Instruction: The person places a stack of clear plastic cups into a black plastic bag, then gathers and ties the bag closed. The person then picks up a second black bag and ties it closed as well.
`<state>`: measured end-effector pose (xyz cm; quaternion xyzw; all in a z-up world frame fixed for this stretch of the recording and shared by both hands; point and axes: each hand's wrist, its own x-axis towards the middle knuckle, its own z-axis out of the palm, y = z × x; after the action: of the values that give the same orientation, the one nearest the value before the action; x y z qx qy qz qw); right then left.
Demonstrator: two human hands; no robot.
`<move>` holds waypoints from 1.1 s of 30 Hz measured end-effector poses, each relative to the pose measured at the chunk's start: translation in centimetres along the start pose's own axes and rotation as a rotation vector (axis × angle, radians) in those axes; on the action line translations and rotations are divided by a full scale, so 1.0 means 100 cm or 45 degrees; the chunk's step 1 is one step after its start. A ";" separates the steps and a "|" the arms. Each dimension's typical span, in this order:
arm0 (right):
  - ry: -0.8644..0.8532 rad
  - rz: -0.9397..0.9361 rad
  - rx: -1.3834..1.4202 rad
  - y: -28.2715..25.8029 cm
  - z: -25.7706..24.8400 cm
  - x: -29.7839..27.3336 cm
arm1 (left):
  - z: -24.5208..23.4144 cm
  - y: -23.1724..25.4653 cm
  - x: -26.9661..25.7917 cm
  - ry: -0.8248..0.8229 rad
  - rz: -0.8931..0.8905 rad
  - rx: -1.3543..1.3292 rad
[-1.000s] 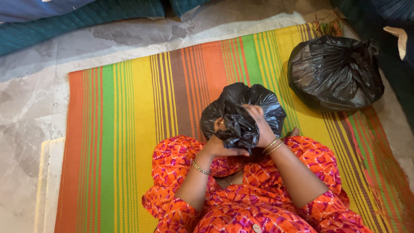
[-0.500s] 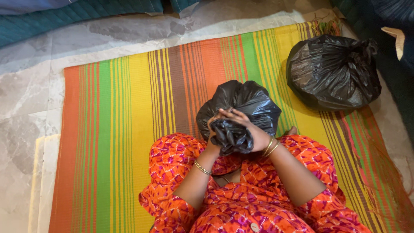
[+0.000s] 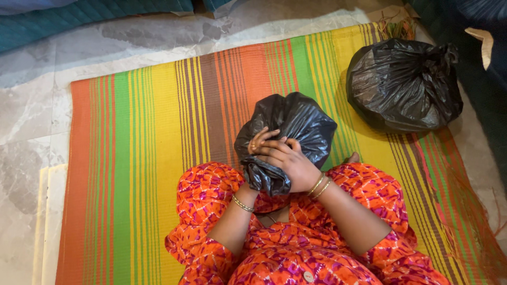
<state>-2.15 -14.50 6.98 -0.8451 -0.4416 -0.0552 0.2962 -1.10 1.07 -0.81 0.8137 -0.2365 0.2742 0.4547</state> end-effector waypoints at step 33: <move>0.671 0.117 -0.088 0.017 -0.010 -0.021 | 0.008 0.000 -0.026 -0.370 -0.087 -0.358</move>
<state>-1.87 -17.31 6.29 -0.8303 -0.3084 -0.2748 0.3741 -2.81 0.73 -2.82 0.7808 -0.3078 0.1026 0.5340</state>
